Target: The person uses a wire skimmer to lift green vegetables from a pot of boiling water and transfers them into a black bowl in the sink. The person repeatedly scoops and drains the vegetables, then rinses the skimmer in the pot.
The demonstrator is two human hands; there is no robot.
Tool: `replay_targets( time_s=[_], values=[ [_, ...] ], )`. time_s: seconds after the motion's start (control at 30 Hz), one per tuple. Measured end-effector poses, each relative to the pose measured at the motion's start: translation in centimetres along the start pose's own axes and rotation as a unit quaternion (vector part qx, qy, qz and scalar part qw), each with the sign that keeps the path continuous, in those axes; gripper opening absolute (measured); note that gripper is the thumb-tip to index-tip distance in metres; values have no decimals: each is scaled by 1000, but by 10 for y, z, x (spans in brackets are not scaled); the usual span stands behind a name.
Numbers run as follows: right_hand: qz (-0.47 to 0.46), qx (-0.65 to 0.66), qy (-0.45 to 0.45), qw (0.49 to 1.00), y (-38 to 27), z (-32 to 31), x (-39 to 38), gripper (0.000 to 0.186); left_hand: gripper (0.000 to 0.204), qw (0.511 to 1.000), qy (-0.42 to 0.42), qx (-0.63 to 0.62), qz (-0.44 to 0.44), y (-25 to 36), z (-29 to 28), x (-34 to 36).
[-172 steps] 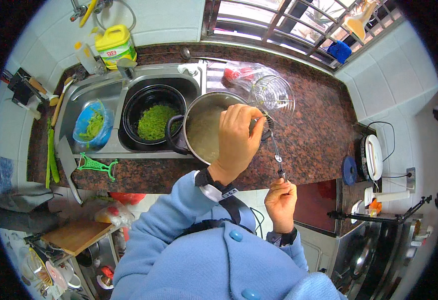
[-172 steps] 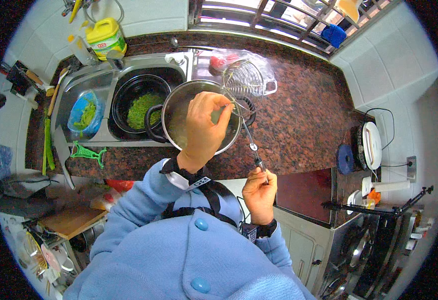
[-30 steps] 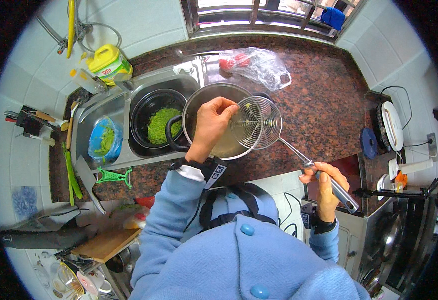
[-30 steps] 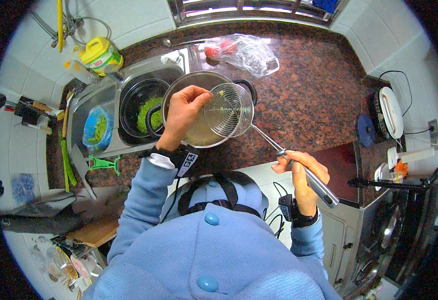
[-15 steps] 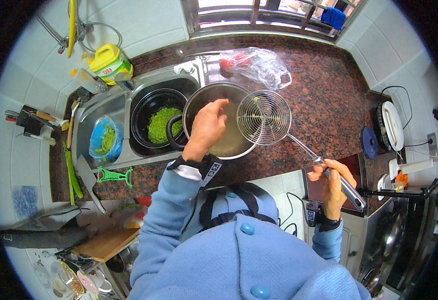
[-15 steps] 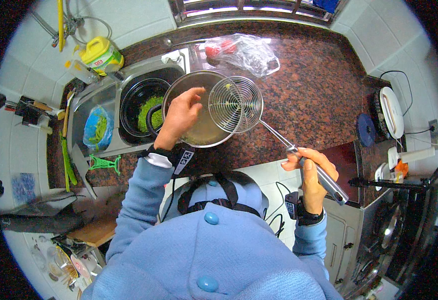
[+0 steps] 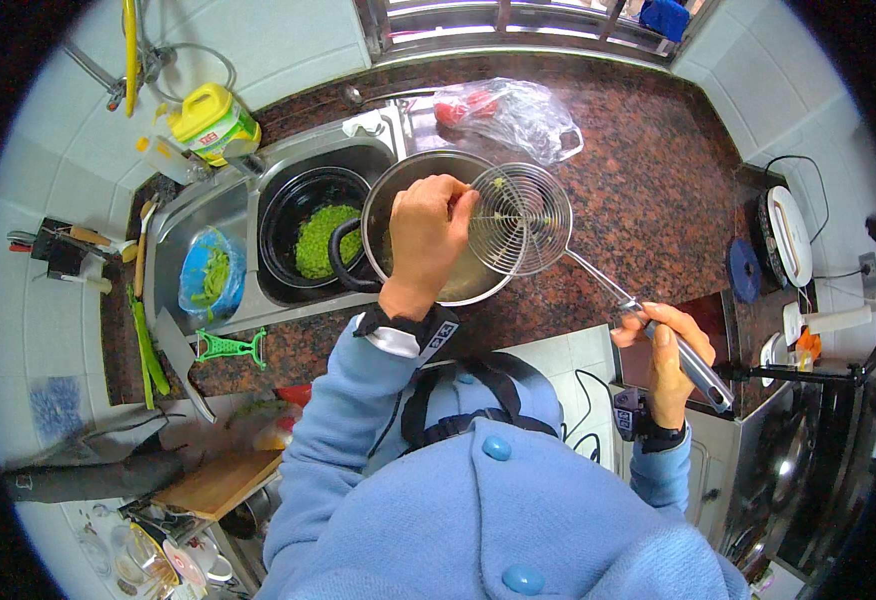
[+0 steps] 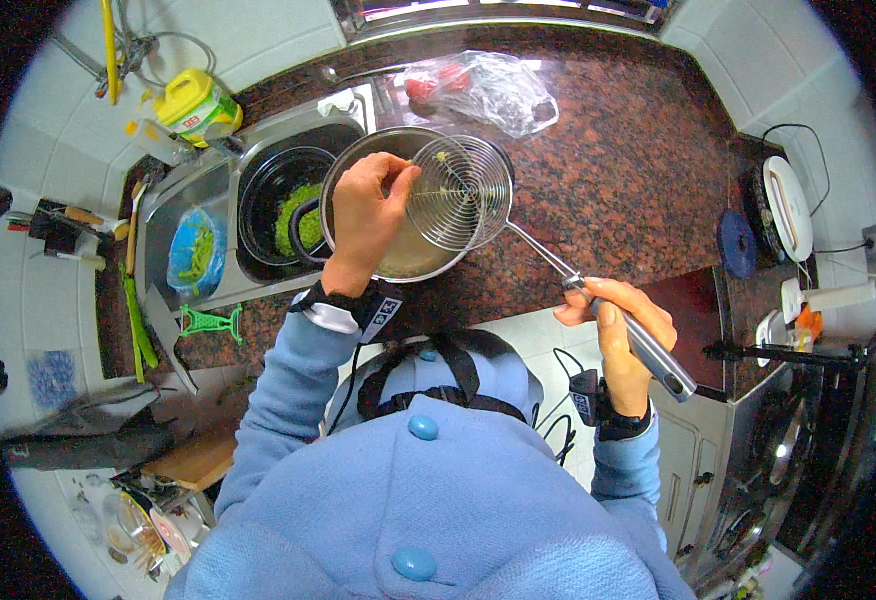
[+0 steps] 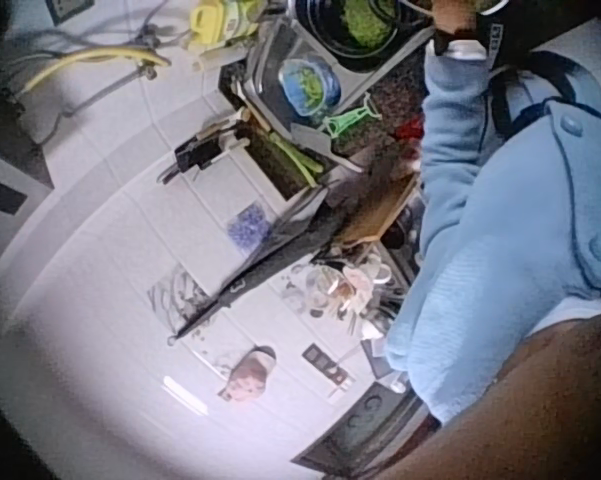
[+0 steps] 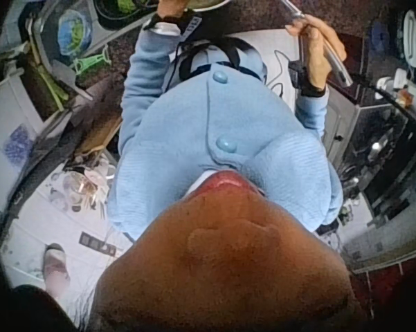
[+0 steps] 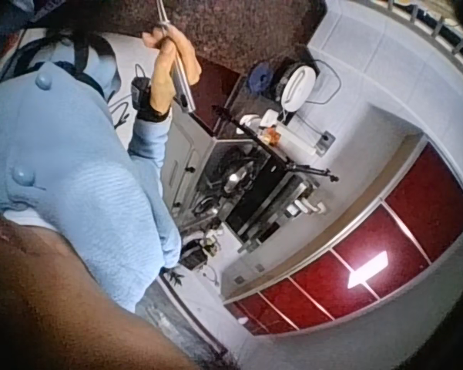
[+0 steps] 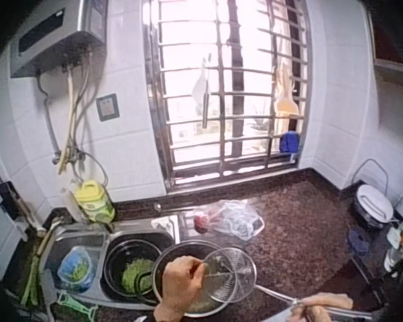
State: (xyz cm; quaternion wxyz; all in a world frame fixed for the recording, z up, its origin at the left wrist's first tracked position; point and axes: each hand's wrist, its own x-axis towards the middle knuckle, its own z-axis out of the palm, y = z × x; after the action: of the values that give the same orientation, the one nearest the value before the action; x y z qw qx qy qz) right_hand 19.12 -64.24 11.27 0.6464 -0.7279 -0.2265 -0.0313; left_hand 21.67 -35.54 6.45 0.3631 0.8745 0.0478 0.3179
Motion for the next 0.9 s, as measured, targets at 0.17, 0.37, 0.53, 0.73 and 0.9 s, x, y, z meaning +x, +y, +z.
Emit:
replay_targets(
  time_s=[0.17, 0.37, 0.53, 0.73, 0.9],
  values=[
    [41, 35, 31, 998, -1, -2, -3, 25, 10, 994, 18, 106, -17, -7, -2, 1],
    [32, 48, 18, 998, -3, -1, -2, 26, 20, 949, -68, -267, -156, -3, 4, 3],
    [18, 33, -25, 999, -8, 3, 1, 24, 15, 962, -96, -208, -145, 1, 5, 6],
    [-12, 26, -31, 999, -7, 4, 3, 20, 11, 989, -91, -100, -65, -1, 5, 2],
    [21, 34, -2, 999, -6, 0, -1, 21, 12, 979, -92, -137, -123, -5, 0, 1]
  ],
)
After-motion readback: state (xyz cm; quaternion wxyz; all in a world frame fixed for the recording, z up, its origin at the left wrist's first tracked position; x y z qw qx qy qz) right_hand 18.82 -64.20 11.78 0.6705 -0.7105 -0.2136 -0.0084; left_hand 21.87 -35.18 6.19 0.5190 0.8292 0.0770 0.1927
